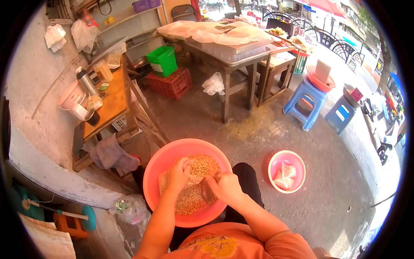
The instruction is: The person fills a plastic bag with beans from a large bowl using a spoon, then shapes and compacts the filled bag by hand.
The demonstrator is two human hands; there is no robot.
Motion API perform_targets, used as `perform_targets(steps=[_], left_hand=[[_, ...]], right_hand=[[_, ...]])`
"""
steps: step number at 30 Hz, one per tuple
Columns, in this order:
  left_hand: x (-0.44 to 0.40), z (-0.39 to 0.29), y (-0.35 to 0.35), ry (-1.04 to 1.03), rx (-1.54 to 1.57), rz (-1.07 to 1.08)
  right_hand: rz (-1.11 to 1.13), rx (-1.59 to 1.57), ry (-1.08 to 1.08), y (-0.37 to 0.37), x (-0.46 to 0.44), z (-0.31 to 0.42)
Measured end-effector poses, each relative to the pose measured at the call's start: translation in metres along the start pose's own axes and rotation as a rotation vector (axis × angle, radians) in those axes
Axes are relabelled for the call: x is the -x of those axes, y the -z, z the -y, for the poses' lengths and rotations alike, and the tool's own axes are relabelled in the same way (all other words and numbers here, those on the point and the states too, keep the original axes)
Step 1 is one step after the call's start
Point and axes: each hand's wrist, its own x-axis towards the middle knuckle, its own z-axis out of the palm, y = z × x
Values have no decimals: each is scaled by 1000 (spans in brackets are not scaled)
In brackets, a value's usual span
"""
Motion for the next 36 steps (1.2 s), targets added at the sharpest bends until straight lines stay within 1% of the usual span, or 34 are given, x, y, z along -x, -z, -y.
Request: perform_targets(steps=[2, 3, 6, 7, 10, 11, 14, 16, 19, 22, 26, 27, 30, 31, 34, 35, 36], left_hand=[[-1, 1, -1, -18, 27, -6], [-1, -1, 0, -11, 25, 4], [1, -4, 3, -2, 12, 13], [1, -2, 2, -16, 6, 6], [-1, 3, -2, -2, 8, 27], [-1, 3, -2, 14, 12, 39], [0, 1, 2, -32, 21, 4], [1, -1, 4, -1, 56, 23], [-1, -2, 7, 21, 55, 62], [-2, 5, 3, -7, 23, 54], [-2, 5, 3, -21, 13, 55], [-1, 4, 3, -13, 22, 58], [-2, 3, 2, -6, 30, 48], [-2, 6, -1, -13, 22, 32], [-1, 2, -1, -21, -16, 5], [0, 0, 1, -21, -31, 3], [0, -1, 2, -18, -31, 9]], right_hand=[[62, 72, -131, -20, 2, 4], [122, 29, -168, -36, 7, -3], [349, -462, -304, -57, 12, 2], [416, -527, -287, -53, 11, 11], [435, -701, -326, -66, 10, 6], [392, -758, -365, -65, 10, 5], [264, -906, -466, -57, 5, 1], [159, -977, -520, -50, 4, -9], [21, -905, -472, -30, -1, -19], [-239, -936, -417, -7, -7, -6], [-362, -805, -316, 0, -13, -3], [-306, -719, -326, -1, -11, -4], [-255, -319, 62, -28, -8, -11], [-141, -313, 88, -29, -8, -8], [-103, -228, 113, -26, -9, -1], [-114, -218, 105, -21, -9, 1], [-142, -209, 45, -17, -8, 0]])
